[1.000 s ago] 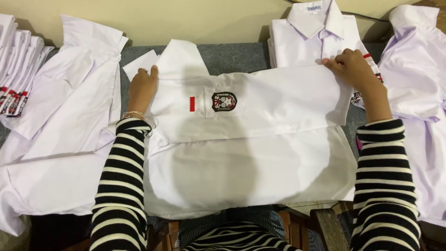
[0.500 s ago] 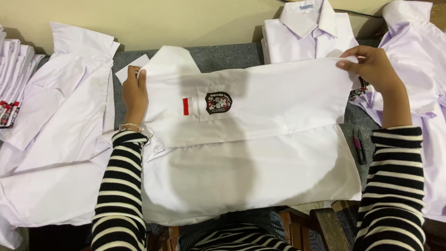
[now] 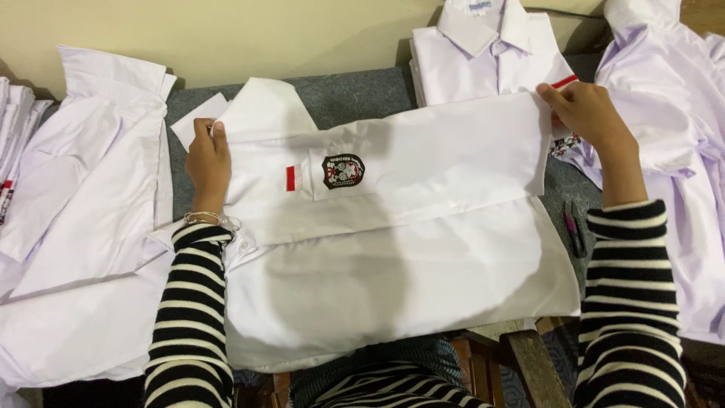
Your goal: A person carefully smooths and folds a white collared shirt on a table in a factory setting.
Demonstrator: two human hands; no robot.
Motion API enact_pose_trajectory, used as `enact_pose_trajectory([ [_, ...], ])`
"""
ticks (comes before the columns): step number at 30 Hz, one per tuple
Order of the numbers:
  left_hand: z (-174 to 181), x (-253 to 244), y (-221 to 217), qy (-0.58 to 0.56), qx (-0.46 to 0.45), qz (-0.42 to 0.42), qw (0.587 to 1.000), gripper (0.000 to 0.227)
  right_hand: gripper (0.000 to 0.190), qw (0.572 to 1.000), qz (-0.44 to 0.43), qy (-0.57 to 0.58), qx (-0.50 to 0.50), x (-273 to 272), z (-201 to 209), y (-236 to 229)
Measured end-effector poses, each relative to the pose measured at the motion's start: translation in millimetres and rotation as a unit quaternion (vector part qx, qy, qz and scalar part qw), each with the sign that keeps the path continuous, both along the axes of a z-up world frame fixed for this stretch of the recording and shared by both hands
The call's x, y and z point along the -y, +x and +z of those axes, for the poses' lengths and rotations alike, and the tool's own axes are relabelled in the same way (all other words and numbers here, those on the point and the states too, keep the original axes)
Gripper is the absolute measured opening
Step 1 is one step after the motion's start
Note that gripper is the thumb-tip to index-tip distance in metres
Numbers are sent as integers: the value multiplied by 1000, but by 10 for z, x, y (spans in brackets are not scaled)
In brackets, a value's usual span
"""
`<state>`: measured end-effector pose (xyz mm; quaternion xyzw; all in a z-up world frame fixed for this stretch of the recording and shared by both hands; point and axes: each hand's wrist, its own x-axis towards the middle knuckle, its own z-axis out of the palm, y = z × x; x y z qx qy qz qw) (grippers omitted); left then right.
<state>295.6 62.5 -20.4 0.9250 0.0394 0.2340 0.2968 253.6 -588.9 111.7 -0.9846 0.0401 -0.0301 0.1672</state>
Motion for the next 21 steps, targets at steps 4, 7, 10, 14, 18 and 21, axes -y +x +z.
enact_pose_trajectory([
  [4,140,69,-114,-20,-17,-12,1000,36,62,997,-40,68,-9,-85,-15,-41],
  [7,169,72,-137,-29,-18,-12,999,38,30,977,-44,189,91,-59,-83,-73],
  [10,159,69,-126,-29,-27,-17,999,39,26,916,-19,394,70,-191,-8,-203],
  [14,132,58,-111,-32,-4,-11,999,34,22,912,-41,397,94,-130,-166,-376],
  [18,123,59,-119,-15,19,-18,1000,35,27,902,-63,419,80,-99,-421,-557],
  [21,136,65,-133,-17,6,-12,1000,34,15,891,-66,446,-59,-216,-406,-659],
])
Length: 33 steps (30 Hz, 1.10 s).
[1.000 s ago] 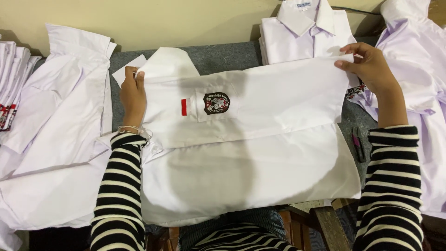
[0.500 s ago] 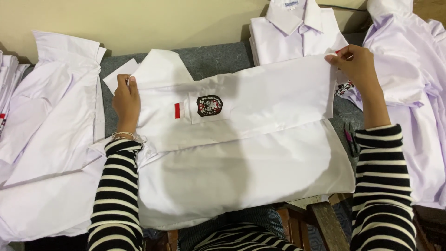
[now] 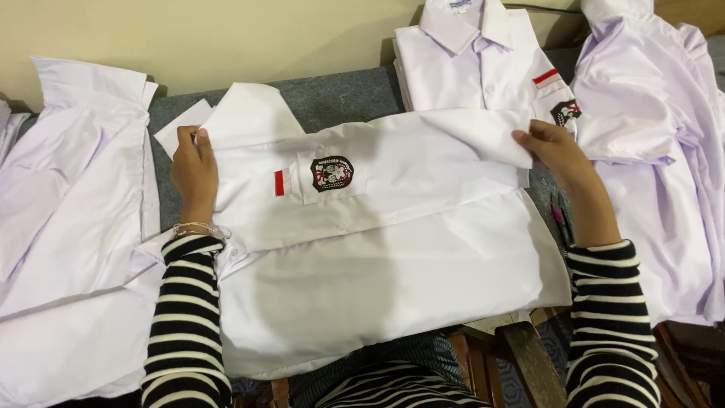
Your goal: A person carefully smooths and folds a white collared shirt on a table in a factory setting.
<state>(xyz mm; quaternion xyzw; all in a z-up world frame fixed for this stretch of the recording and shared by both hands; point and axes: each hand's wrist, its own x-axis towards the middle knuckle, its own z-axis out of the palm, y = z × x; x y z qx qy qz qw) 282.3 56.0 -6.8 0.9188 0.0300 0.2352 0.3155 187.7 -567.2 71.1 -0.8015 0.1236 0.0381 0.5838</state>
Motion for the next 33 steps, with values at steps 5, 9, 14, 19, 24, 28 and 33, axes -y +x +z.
enact_pose_trajectory([
  [5,-30,-5,-4,6,0,14,1000,21,35,997,-9,1,81,749,-966,388],
  [9,-24,-10,-18,1,7,7,1000,22,33,993,-35,30,108,358,-486,263],
  [14,95,22,-45,-52,10,-13,999,24,14,994,-68,40,70,9,74,145],
  [19,483,165,-65,-110,-163,31,980,59,47,991,-130,4,-14,-101,168,333],
  [24,154,-78,313,-119,-12,-31,992,57,23,938,-131,-176,268,67,-106,617],
  [28,196,-105,324,-110,81,-35,990,63,13,944,-132,-15,303,41,-47,575],
  [33,578,80,158,-112,181,-113,971,58,47,938,-122,0,323,214,-90,757],
])
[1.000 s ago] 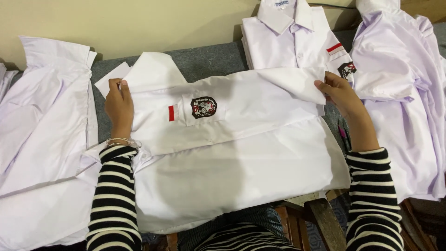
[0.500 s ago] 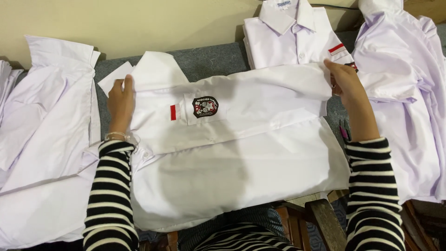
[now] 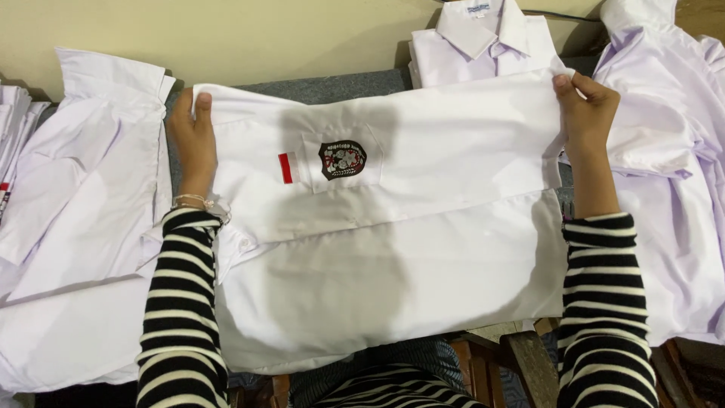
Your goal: A person carefully smooths and folds a white collared shirt on a table in a factory setting.
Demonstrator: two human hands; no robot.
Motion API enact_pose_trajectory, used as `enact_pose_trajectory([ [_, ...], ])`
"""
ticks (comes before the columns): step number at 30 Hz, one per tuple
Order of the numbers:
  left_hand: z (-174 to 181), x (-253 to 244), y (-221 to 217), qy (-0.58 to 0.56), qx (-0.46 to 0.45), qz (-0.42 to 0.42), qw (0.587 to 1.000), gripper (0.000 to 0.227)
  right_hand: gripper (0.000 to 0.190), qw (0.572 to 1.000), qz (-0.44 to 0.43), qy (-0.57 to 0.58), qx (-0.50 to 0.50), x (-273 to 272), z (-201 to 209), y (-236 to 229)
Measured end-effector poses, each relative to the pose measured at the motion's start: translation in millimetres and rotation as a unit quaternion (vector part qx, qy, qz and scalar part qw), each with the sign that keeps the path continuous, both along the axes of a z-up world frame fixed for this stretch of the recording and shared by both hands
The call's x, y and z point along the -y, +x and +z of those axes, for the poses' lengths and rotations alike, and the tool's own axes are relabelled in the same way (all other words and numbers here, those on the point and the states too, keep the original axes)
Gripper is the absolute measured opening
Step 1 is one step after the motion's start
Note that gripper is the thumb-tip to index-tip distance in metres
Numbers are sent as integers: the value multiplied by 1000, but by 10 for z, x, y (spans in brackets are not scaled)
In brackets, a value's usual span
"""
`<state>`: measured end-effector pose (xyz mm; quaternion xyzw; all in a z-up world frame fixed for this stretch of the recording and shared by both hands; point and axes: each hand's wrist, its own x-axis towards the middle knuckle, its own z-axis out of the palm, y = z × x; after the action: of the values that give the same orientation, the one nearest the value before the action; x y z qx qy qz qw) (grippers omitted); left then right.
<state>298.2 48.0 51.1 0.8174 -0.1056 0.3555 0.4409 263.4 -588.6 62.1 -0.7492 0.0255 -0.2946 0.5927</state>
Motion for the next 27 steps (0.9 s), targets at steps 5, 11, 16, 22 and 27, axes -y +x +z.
enact_pose_trajectory([
  [5,84,20,157,9,52,-48,997,61,61,994,14,-91,59,110,60,284],
  [11,-383,-68,310,94,42,-7,995,41,50,964,-11,-255,70,246,-226,581],
  [16,-588,-84,347,89,16,-5,996,40,15,968,-13,-245,46,378,-502,748],
  [22,-518,8,269,177,-45,60,981,42,27,965,-29,-253,-57,238,-169,644],
  [27,-88,367,-131,286,-27,69,955,30,15,976,-63,-88,-189,121,291,415],
])
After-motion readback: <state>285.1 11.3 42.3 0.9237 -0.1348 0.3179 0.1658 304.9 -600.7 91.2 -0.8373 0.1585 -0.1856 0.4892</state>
